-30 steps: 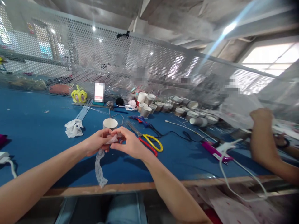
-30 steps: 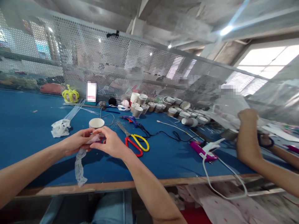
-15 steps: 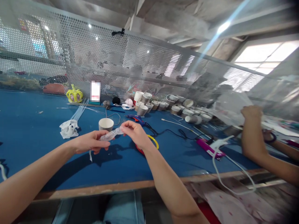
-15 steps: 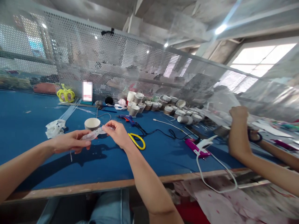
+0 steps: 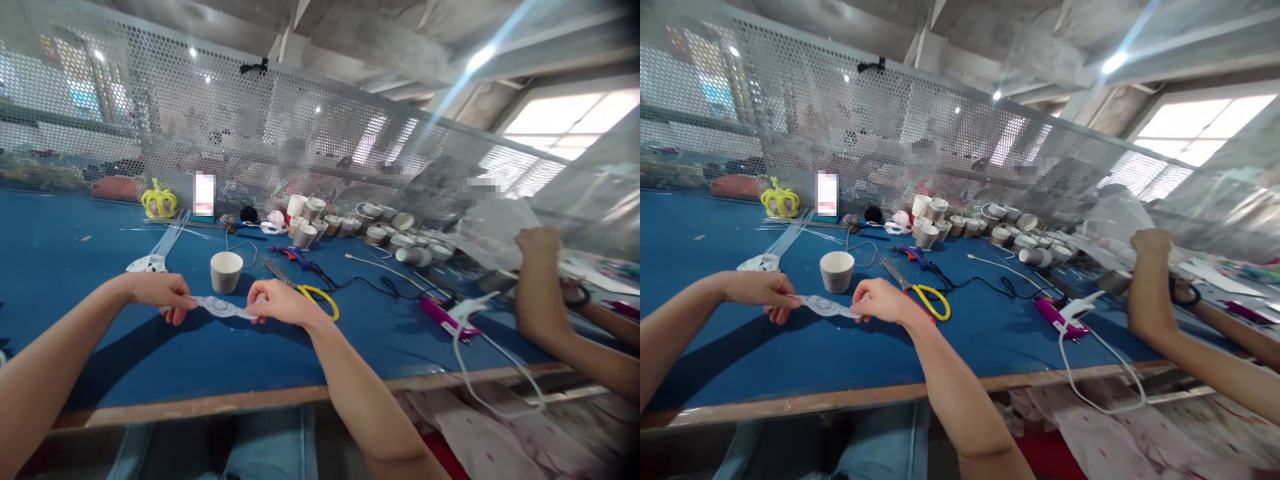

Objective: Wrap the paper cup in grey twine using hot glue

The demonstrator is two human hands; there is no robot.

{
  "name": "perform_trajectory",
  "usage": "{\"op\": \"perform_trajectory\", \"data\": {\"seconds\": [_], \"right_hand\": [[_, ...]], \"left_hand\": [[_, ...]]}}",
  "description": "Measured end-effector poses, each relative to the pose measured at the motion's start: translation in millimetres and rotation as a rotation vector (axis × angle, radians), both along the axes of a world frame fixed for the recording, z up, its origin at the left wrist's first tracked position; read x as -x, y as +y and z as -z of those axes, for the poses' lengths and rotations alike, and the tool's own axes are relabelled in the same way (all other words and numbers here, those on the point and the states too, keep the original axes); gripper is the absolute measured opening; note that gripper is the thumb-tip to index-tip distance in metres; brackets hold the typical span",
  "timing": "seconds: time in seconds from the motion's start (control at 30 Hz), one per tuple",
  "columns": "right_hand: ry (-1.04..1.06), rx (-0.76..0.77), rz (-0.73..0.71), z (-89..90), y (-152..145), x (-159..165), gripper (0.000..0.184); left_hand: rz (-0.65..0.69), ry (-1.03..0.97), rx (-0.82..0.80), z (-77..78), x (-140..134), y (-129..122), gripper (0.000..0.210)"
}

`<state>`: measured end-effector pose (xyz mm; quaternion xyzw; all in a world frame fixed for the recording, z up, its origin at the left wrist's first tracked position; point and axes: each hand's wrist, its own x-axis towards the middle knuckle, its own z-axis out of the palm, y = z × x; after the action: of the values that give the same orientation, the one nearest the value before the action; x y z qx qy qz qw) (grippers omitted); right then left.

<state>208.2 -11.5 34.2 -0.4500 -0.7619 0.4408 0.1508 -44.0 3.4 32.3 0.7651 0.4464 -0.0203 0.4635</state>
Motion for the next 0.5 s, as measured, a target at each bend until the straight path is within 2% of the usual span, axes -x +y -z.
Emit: {"op": "perform_trajectory", "data": {"seconds": [0.07, 0.13, 0.23, 0.3, 0.37, 0.43, 0.5], "right_hand": [[-0.140, -0.070, -0.030, 5.0, 0, 3, 0.008], [-0.213, -0.225, -0.020, 7.8, 3, 2, 0.013], [-0.234, -0.463, 0.117, 6.9, 15, -6, 0.026], [-0.230, -0.567, 0.272, 5.1, 26, -12, 0.033], [-0.156, -0.600, 0.408, 4.8, 37, -16, 0.033], [-0.021, -0.584, 0.492, 6.4, 47, -19, 0.024], [0.091, -0.576, 0.550, 8.2, 55, -20, 0.013]], "left_hand": [[-0.077, 0.115, -0.082, 2.0, 5, 4, 0.043], [-0.122, 0.154, -0.268, 4.4, 8, 9, 0.041], [-0.257, 0.118, -0.477, 11.9, 5, 15, 0.044], [-0.307, -0.023, -0.535, 22.4, -4, 19, 0.063], [-0.357, -0.197, -0.545, 36.6, -18, 23, 0.084], [-0.441, -0.348, -0.519, 51.1, -32, 28, 0.092], [-0.448, -0.432, -0.532, 61.6, -44, 31, 0.089]]}}
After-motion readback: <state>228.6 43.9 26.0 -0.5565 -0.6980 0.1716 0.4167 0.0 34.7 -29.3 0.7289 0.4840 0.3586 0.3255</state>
